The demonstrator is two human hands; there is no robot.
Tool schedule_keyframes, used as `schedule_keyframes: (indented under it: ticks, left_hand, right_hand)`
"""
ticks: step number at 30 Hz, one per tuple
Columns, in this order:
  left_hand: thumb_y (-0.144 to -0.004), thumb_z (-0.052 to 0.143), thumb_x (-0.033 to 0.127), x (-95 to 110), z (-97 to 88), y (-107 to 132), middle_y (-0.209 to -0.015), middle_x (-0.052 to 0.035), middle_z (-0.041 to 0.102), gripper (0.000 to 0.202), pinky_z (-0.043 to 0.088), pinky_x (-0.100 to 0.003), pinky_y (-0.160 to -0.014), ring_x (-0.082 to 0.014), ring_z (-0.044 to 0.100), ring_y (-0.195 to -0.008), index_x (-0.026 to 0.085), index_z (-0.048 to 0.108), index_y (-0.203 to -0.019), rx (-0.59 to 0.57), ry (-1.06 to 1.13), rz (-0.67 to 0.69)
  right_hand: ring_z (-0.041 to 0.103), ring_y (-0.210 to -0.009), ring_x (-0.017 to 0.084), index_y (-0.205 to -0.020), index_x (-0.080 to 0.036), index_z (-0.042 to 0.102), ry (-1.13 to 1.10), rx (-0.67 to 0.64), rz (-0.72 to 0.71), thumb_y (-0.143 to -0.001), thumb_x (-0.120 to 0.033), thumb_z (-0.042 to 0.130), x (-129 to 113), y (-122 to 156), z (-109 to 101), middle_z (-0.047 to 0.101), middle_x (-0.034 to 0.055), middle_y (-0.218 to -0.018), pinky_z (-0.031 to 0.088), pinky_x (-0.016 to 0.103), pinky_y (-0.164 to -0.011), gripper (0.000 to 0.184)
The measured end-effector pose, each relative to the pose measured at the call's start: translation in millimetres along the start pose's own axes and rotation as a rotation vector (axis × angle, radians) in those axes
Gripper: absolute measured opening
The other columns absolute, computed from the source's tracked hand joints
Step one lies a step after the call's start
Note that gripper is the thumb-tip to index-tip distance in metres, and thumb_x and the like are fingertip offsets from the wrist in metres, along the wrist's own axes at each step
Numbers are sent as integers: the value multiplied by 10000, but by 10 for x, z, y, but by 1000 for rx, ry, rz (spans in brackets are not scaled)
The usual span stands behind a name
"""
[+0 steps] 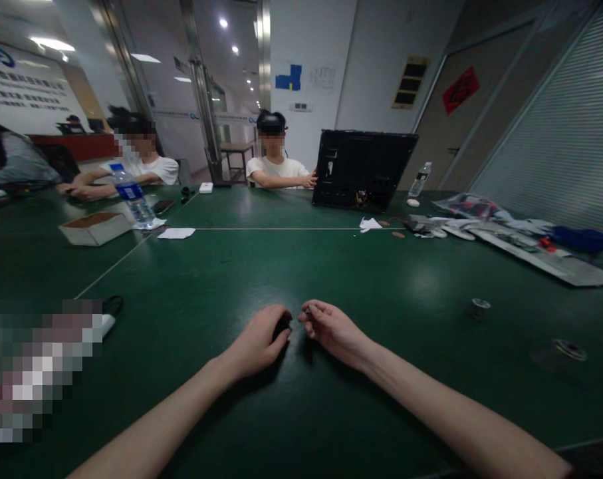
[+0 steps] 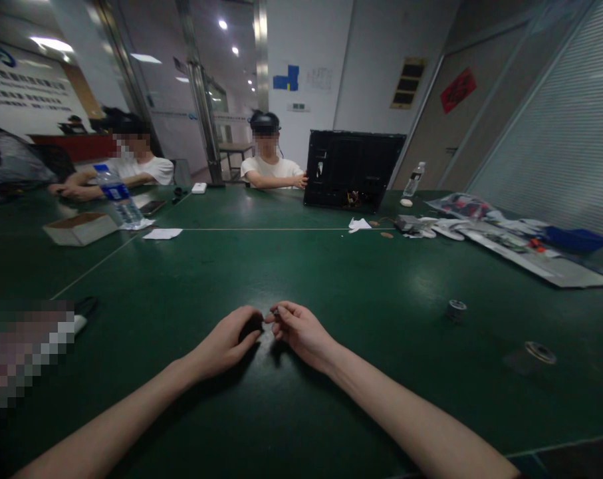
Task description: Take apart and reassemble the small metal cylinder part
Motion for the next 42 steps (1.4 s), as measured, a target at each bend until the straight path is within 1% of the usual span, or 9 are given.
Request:
schedule_keyframes:
  ticks: [4, 9, 14, 22, 26, 28, 31, 36, 42]
  left_hand:
    - [-852, 473, 180, 8, -10, 1, -967, -85, 587, 132, 442, -339, -802, -227, 544, -908, 170, 527, -973, 2, 1, 2]
    - [-852, 470, 184, 3, -12, 6, -956, -86, 587, 128, 441, -349, -802, -230, 545, -900, 171, 526, -966, -2, 2, -3]
    - [-851, 475, 182, -4, -10, 10, -957, -80, 585, 138, 437, -347, -806, -224, 546, -897, 172, 520, -981, 5, 3, 0]
    - [-857, 471, 189, -6, -7, 9, -953, -85, 588, 146, 438, -344, -792, -227, 545, -891, 169, 527, -990, 1, -3, 1]
    - [-854, 477, 188, -7, -6, 5, -946, -83, 589, 142, 441, -334, -776, -222, 545, -876, 168, 539, -981, 5, 3, -6]
    - [-852, 480, 191, -7, -4, 3, -953, -85, 590, 152, 439, -335, -782, -223, 544, -883, 170, 541, -990, 3, 3, -9]
    - [-853, 476, 194, -6, -1, 3, -950, -86, 589, 162, 435, -339, -793, -225, 541, -888, 170, 542, -999, -1, -6, -5]
    - [-852, 472, 191, -2, -11, 0, -922, -77, 582, 129, 436, -327, -764, -222, 542, -859, 172, 534, -963, 4, -24, -5]
    - [-855, 477, 194, 13, -18, 3, -945, -83, 586, 131, 438, -326, -783, -225, 549, -887, 171, 529, -973, -3, -22, 7]
  right_hand:
    - [563, -588, 66, -911, -136, 573, -26, -16, 18, -729, -355, 745, 14, -1, -5, 644, 29, -790, 437, 170, -545, 333]
    - [597, -592, 76, -903, -135, 550, -50, -2, 38, -739, -328, 741, 17, 11, 6, 656, 48, -817, 445, 161, -522, 317]
    - [598, -608, 80, -917, -148, 540, -48, -3, 44, -720, -262, 757, -8, 41, 45, 659, 50, -851, 451, 170, -538, 315]
    - [588, -635, 88, -916, -145, 563, -20, -51, 39, -702, -216, 760, -22, 69, 81, 654, 65, -917, 438, 184, -550, 299]
    - [581, -604, 84, -970, -126, 599, 21, -49, 44, -741, -257, 729, -16, 61, 81, 661, 82, -923, 425, 188, -522, 294]
    - [579, -588, 85, -950, -121, 606, 35, -47, 42, -747, -283, 723, -14, 54, 82, 668, 84, -904, 419, 190, -511, 285]
    - [578, -572, 87, -918, -127, 583, 35, -42, 43, -738, -295, 732, -13, 50, 88, 677, 83, -874, 413, 190, -505, 288]
    - [594, -572, 109, -926, -154, 521, 20, -26, 46, -720, -281, 749, -13, 57, 83, 683, 73, -855, 419, 203, -508, 333]
    - [575, -607, 95, -903, -159, 517, 22, -52, 37, -762, -338, 714, -5, 65, 91, 651, 57, -884, 421, 195, -527, 301]
Point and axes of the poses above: each hand's wrist, its own y-axis away from the middle knuckle, its own z-axis out of the palm, x = y × z, the point moved 6 cm from there along -y, towards the middle knuckle
